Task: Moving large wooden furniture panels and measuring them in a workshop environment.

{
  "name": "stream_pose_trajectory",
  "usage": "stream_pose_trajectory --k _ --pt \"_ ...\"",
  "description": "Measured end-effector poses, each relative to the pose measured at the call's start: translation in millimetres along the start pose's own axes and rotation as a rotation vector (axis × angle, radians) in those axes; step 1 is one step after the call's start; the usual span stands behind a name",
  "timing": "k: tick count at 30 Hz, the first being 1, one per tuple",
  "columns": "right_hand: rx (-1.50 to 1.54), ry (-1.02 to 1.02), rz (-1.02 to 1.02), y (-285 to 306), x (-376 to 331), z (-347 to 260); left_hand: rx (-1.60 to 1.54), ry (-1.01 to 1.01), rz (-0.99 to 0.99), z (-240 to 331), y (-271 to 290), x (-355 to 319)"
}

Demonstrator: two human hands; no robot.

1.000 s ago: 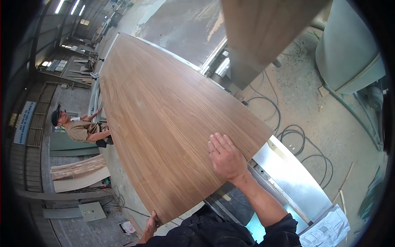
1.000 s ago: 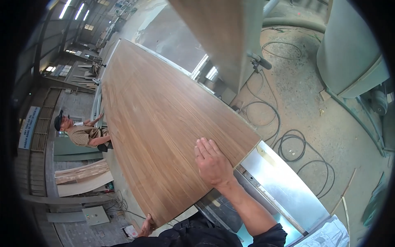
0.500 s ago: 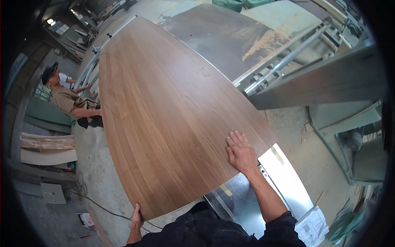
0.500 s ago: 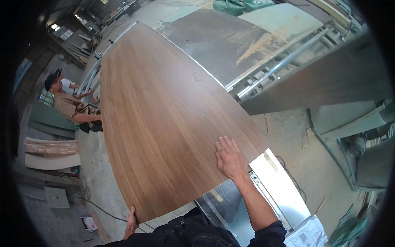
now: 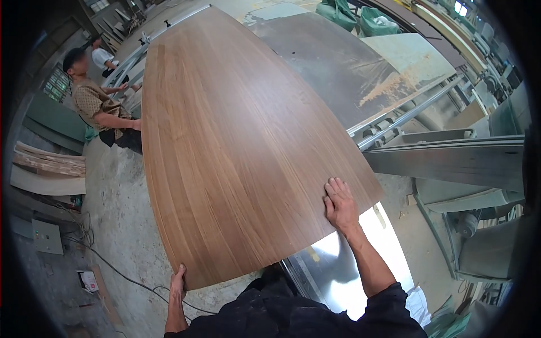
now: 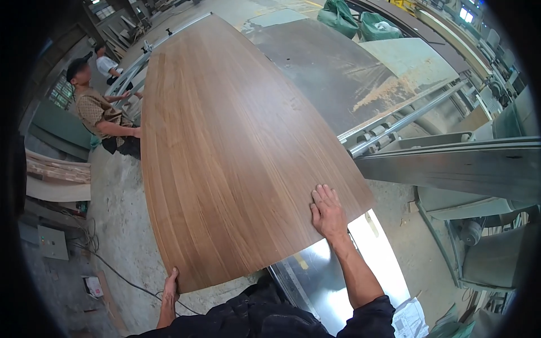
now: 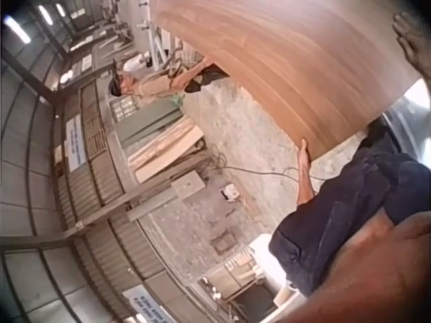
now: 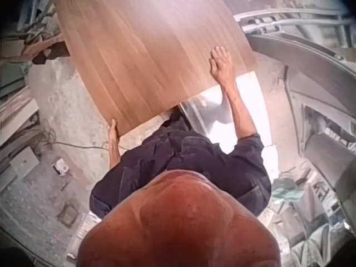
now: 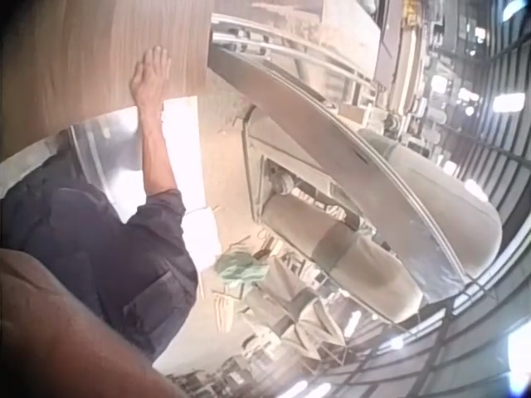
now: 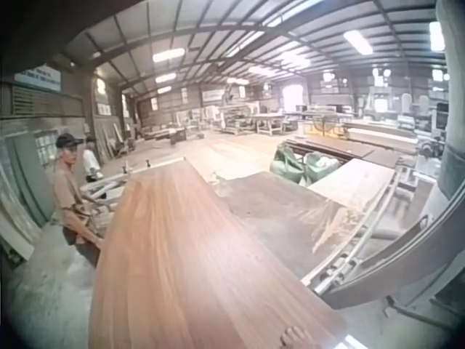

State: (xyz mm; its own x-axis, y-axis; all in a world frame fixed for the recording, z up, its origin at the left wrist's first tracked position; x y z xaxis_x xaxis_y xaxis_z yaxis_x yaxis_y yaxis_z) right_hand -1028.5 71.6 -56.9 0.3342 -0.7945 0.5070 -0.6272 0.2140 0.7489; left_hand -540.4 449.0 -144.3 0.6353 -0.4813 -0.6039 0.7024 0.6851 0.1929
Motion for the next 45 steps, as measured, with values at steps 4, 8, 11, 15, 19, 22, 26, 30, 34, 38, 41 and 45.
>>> stream_pose_trajectory --k 4,8,11,15,19,22,26,30,34,38,41,45 --pt "0.005 0.008 0.005 -8.6 9.6 -1.9 -0.004 -0.014 -0.005 -1.6 3.7 18.6" --pt "0.015 0.010 0.004 -14.4 16.6 -3.8 -0.004 0.001 -0.005 3.0 3.7 25.8" --pt "0.020 0.021 0.010 -18.2 23.8 -4.6 -0.018 -0.007 -0.020 1.5 4.5 34.8" --pt "0.049 0.035 0.036 -26.9 23.9 -0.5 -0.021 -0.010 -0.003 0.3 3.6 40.8" --pt "0.077 0.049 0.066 -39.6 12.4 15.2 -0.049 -0.057 -0.012 -16.4 -10.2 44.6" --pt "0.083 0.053 0.073 -44.5 -7.0 36.8 -0.048 -0.068 -0.001 -42.4 -25.8 40.2" --pt "0.077 0.049 0.081 -46.2 -22.0 49.8 -0.044 -0.063 0.006 -56.4 -34.6 36.2" --pt "0.075 0.044 0.086 -48.0 -31.4 61.3 -0.054 -0.082 -0.044 -68.8 -42.9 41.8" --pt "0.073 0.048 0.094 -50.3 -38.1 67.9 -0.038 -0.070 -0.048 -75.4 -50.3 43.0" --pt "0.071 0.048 0.100 -51.3 -44.5 68.0 -0.033 -0.060 -0.048 -83.6 -46.7 46.2" --pt "0.078 0.041 0.100 -51.7 -48.4 68.9 -0.028 -0.074 -0.088 -84.7 -48.6 45.7" --pt "0.078 0.038 0.101 -51.6 -51.5 67.6 -0.043 -0.053 -0.060 -94.8 -38.0 54.8"
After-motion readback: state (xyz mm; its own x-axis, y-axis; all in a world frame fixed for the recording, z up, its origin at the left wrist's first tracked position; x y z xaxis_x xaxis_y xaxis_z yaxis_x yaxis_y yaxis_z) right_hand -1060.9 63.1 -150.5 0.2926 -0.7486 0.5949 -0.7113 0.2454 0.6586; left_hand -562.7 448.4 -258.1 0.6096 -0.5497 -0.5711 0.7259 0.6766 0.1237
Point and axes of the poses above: each hand's wrist, its own x-axis towards the middle knuckle, its own y-axis out of the back of the hand, z = x × y, the point moved 5 cm from there along x, towards the middle knuckle, and after that the axes turned 1 degree about -x, right-handed, at the moved point
